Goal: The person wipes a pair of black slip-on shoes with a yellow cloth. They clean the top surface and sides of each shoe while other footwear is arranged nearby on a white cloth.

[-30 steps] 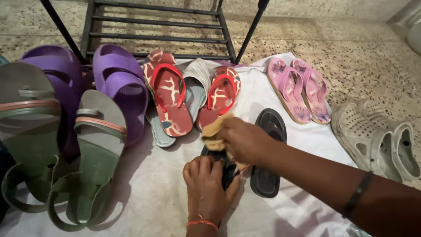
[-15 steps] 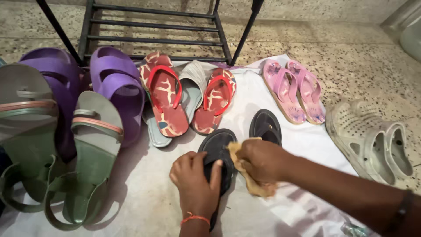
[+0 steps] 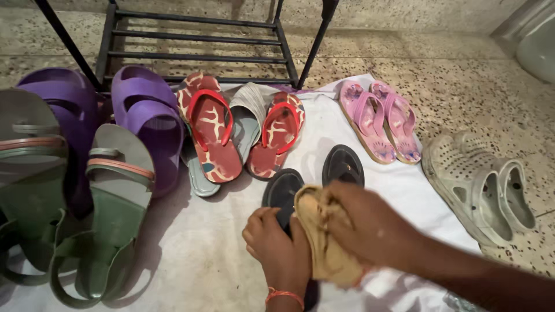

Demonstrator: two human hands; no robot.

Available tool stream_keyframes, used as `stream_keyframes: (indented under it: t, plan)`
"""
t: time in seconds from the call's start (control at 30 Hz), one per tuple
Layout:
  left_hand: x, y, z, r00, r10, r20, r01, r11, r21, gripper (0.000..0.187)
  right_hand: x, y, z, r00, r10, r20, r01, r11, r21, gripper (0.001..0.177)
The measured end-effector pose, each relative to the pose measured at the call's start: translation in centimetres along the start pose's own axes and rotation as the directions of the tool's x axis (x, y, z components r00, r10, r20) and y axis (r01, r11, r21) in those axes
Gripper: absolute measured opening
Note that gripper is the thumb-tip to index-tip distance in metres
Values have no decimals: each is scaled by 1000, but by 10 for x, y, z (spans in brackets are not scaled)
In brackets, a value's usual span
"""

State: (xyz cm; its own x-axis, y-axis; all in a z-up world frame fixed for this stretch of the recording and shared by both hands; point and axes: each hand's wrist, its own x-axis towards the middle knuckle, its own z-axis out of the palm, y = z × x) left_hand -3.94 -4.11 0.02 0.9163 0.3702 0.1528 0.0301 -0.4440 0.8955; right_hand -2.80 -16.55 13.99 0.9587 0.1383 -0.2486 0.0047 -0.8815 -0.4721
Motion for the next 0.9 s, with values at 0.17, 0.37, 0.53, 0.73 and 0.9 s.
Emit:
stream_keyframes:
  t: [0.17, 0.37, 0.53, 0.73, 0.9]
  plan:
    - [21, -6, -17, 998, -32, 52, 25, 990, 139, 23, -27, 23, 64, 963, -243, -119, 256, 961, 106, 49]
    - [51, -7, -17, 941, 203, 269, -207, 978, -14, 35, -21, 63, 144, 888, -457, -53, 430, 865, -258, 55]
    - [57, -5, -14, 872, 233, 430, -271, 962, 29, 42, -22, 63, 158, 852, -514, -97, 414, 776, -477, 64]
    - [60, -12, -18, 866, 306, 396, -345, 938, 30, 40, 1, 24, 132, 932, -362, -25, 321, 855, -408, 53]
    - [58, -13, -14, 875, 322, 361, -344, 939, -3, 39, 4, 11, 99, 915, -398, 65, 395, 855, -336, 46]
